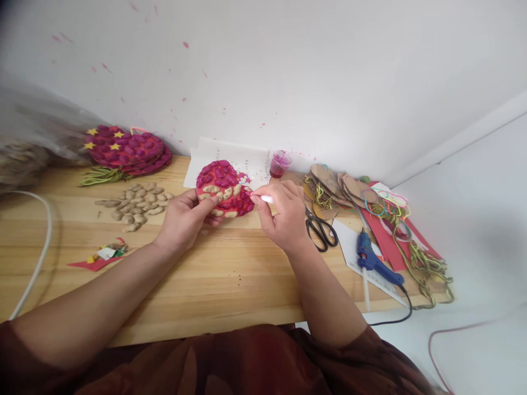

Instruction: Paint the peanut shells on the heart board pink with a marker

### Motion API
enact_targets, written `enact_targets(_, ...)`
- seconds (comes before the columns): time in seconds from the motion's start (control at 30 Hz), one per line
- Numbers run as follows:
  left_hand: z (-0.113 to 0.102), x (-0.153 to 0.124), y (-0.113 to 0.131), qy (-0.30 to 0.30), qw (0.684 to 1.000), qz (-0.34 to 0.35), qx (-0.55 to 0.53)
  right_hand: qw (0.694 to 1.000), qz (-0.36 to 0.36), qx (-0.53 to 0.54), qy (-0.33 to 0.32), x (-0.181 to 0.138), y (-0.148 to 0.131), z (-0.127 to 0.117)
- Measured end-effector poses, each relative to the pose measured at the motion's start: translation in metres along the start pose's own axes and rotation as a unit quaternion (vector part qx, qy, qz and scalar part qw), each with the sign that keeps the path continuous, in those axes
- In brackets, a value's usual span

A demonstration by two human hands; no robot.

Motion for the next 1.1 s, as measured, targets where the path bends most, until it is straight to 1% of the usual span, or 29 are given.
enact_targets(0.1,-0.0004,0.0004,-0.0006,0.004,1.0,0.004,-0.003,1.0,0.003,-0.007,-0.003,0.0001,0.0008,-0.001)
enact_targets(0.27,-0.0011,0.0012,-0.0018,0.001,1.0,-0.005,-0.015,1.0,0.006,0.015,0.017,0.0006,0.0013,-0.0036)
enact_targets(0.4,-0.0013,0.001,-0.0018,-0.002,1.0,-0.01,-0.014,1.0,0.007,0.01,0.01,0.001,0.0021,-0.0039)
enact_targets(0.57,-0.0008,0.0002,0.0001,-0.002,1.0,-0.017,-0.024,1.0,0.003,0.012,0.028,0.0011,0.0034,-0.0057)
enact_targets(0.73,0.0004,-0.001,0.0026,-0.006,0.999,-0.028,-0.034,1.0,0.006,0.021,0.014,0.0008,0.0022,-0.0041)
enact_targets(0.9,0.0002,-0.001,0.0025,-0.006,0.999,-0.03,-0.036,1.0,0.002,0.005,0.021,0.0008,0.0013,-0.0049)
enact_targets(1.1,0.0004,-0.0011,0.0022,-0.011,0.999,-0.031,-0.04,0.999,0.011,0.025,0.019,0.0011,0.0017,-0.0053)
Point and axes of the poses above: each hand's wrist, its own x-axis towards the middle knuckle, its own z-axis out of the palm, y = z × x, the point moved 2 cm from there along x, towards the middle knuckle, and after that the axes turned 15 degrees about x, right-handed, at the moved point
